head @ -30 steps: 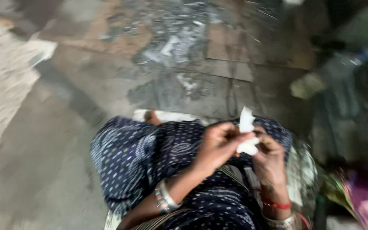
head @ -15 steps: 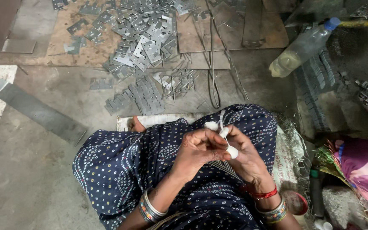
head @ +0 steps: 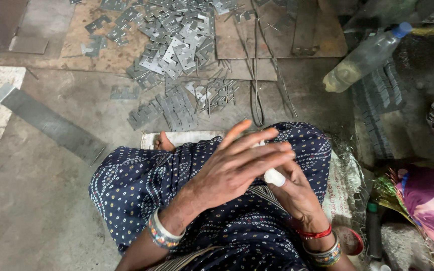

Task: The person sits on the floor and uses a white cloth to wipe and clean small metal brackets. They pick up the brackets, wipe them, and place them into a neat stack. The person also gathers and stacks thin metal rods.

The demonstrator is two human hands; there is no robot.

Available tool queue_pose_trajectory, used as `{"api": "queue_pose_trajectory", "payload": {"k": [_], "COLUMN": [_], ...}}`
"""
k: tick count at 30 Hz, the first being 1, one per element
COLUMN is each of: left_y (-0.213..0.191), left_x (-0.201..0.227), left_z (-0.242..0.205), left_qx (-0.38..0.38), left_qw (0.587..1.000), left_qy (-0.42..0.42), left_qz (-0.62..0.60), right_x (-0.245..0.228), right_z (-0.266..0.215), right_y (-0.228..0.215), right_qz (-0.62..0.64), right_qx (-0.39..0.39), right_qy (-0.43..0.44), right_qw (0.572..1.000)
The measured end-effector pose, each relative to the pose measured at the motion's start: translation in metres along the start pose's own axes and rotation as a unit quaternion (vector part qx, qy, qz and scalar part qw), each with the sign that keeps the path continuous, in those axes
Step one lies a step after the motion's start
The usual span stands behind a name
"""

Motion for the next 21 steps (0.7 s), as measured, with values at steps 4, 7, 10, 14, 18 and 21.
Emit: {"api": "queue_pose_trajectory", "payload": {"k": [4,7,10,14,18,21], "left_y": [0.009,0.016,0.018,0.024,0.028,0.033], "left_x": [-0.004,-0.008,-0.012,-0.018,-0.018,-0.016], "left_z": [0.007,0.002,-0.006,-0.012,-0.013,-0.017], "left_qx": [-0.068,-0.055,-0.042,-0.057,-0.007,0.035], "left_qw": [0.990,0.980,0.973,0.952,0.930,0.929], "left_qy": [-0.017,-0.062,-0.090,-0.170,-0.213,-0.219], "left_qz": [-0.125,-0.183,-0.209,-0.248,-0.299,-0.297], "right_x": [-0.004,-0.006,-0.005,-0.008,-0.006,-0.002], "right_z": [-0.005,-0.003,0.000,0.001,0.000,-0.002], "right_y": [0.007,0.007,0.011,0.017,0.020,0.020], "right_qz": [0.022,0.025,0.025,0.039,0.040,0.045], "right_qx": [-0.050,-0.038,-0.039,-0.045,-0.013,0.029], "right_qy": [-0.041,-0.035,-0.033,-0.056,-0.065,-0.130], "right_qw": [0.998,0.998,0.998,0.997,0.997,0.990]}}
Point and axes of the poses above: each hand's wrist, its own z-axis towards the middle knuckle, its own y-axis out of the palm, x = y × z, the point moved 5 cm from there along z, towards the middle knuckle, and after that the axes turned 11 degrees about -y, right-handed, at the moved point
